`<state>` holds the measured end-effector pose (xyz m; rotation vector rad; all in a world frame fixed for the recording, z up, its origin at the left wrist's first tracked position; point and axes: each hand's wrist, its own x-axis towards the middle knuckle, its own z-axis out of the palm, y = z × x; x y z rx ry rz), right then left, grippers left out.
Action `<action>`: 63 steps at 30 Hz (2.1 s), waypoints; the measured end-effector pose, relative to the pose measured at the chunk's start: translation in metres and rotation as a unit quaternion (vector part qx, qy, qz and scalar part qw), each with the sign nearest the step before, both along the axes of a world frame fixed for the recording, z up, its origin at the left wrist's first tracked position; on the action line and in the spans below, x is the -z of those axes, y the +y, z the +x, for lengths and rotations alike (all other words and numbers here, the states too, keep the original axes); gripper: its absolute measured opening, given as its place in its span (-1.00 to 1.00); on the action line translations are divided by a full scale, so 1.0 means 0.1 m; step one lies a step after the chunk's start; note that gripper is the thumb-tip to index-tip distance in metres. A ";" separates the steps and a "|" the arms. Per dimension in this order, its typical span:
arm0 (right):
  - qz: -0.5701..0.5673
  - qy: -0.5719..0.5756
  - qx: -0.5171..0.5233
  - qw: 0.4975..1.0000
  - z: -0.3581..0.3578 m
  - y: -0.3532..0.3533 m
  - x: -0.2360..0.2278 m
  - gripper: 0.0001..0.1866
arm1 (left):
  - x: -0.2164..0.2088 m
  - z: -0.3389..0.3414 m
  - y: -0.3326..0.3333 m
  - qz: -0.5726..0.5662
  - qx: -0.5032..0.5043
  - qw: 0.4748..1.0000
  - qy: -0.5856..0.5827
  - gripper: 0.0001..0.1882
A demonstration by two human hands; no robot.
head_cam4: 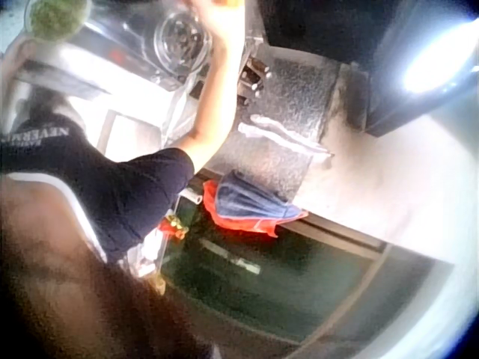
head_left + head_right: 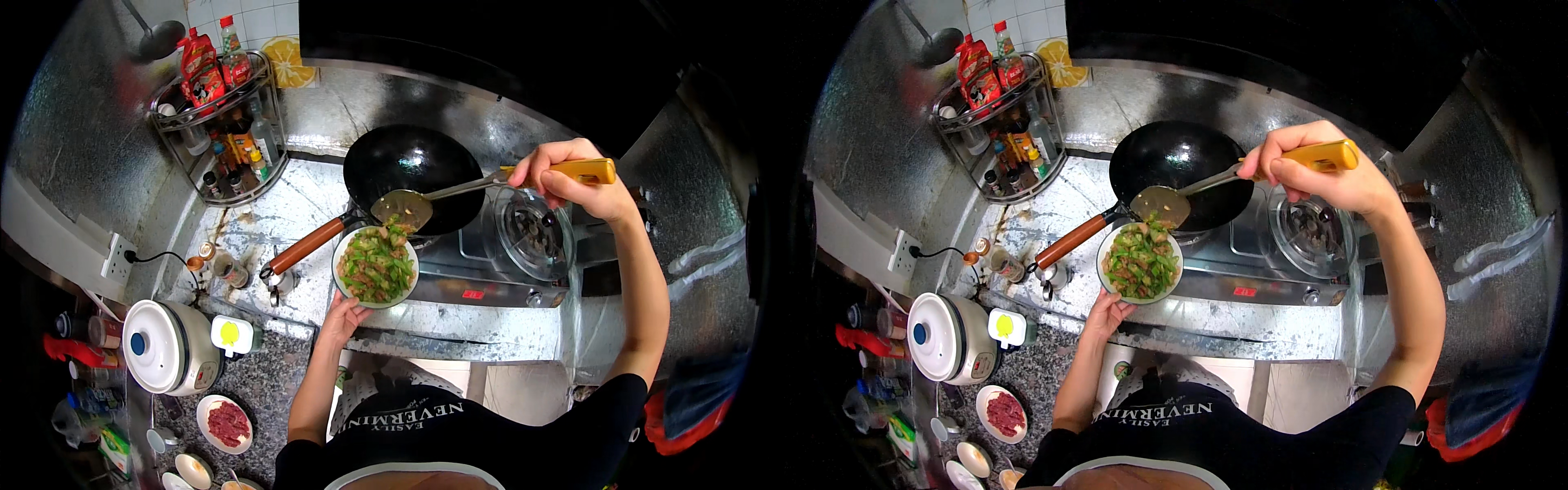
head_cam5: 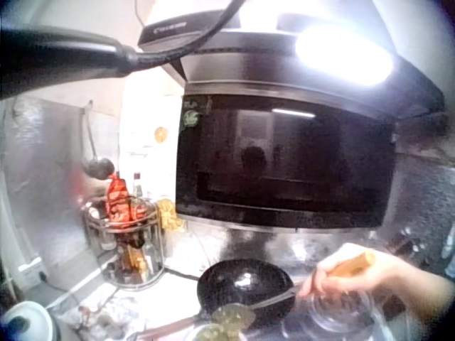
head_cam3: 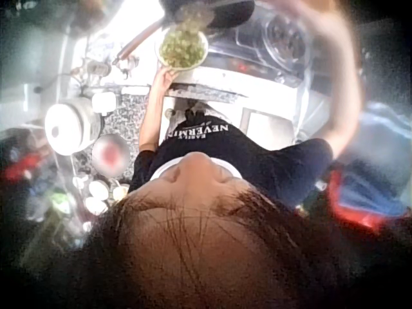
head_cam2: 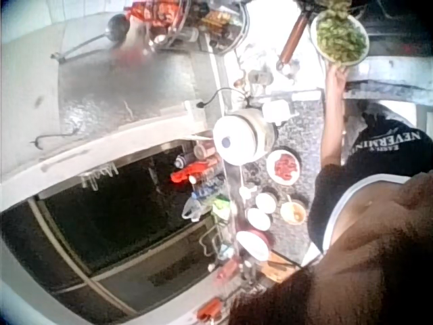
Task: The person prepares food by adding seasoning from a packet into a wok containing meat and vegetables, stirring the contents with a spatula, adding water from a cup, and using chopsticks to taste the dish. The person then transfers the cooked food from the wok onto a plate using the spatula, and afterwards washes the wok and spatula in a sink with running water.
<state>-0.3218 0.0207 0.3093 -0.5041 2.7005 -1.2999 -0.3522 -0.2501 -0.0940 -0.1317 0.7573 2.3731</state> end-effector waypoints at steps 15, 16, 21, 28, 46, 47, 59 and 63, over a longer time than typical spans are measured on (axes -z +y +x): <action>-0.141 0.121 0.150 0.971 -0.10 0.60 0.17 -0.78 | 0.07 -0.01 0.05 0.017 0.008 1.000 -0.012 -0.57; -0.154 0.127 0.165 0.966 -0.14 0.66 0.21 -0.78 | 0.05 0.00 0.06 0.016 0.010 1.000 -0.013 -0.57; -0.182 0.095 0.210 0.956 -0.32 0.88 0.51 -0.77 | 0.08 0.02 0.07 0.019 0.008 1.000 -0.011 -0.53; -0.009 0.118 0.091 0.989 -0.59 0.50 1.03 -0.91 | 0.22 0.14 -0.07 0.016 -0.001 1.000 -0.022 -0.49; 0.290 0.170 -0.127 0.933 0.07 0.23 1.62 -0.86 | -0.08 1.09 -0.35 0.044 -0.133 0.989 -0.044 -0.48; 0.287 0.176 -0.125 0.933 0.13 0.35 1.70 -0.86 | -0.12 1.14 -0.30 0.052 -0.138 0.989 -0.033 -0.48; 0.265 0.208 -0.111 0.935 0.12 0.25 1.96 -0.80 | -0.46 2.59 -0.73 0.054 -0.404 0.913 -0.030 -0.40; 0.331 0.184 -0.103 0.920 0.28 0.24 2.13 -0.71 | -0.44 3.06 -1.01 0.067 -0.465 0.883 -0.024 -0.39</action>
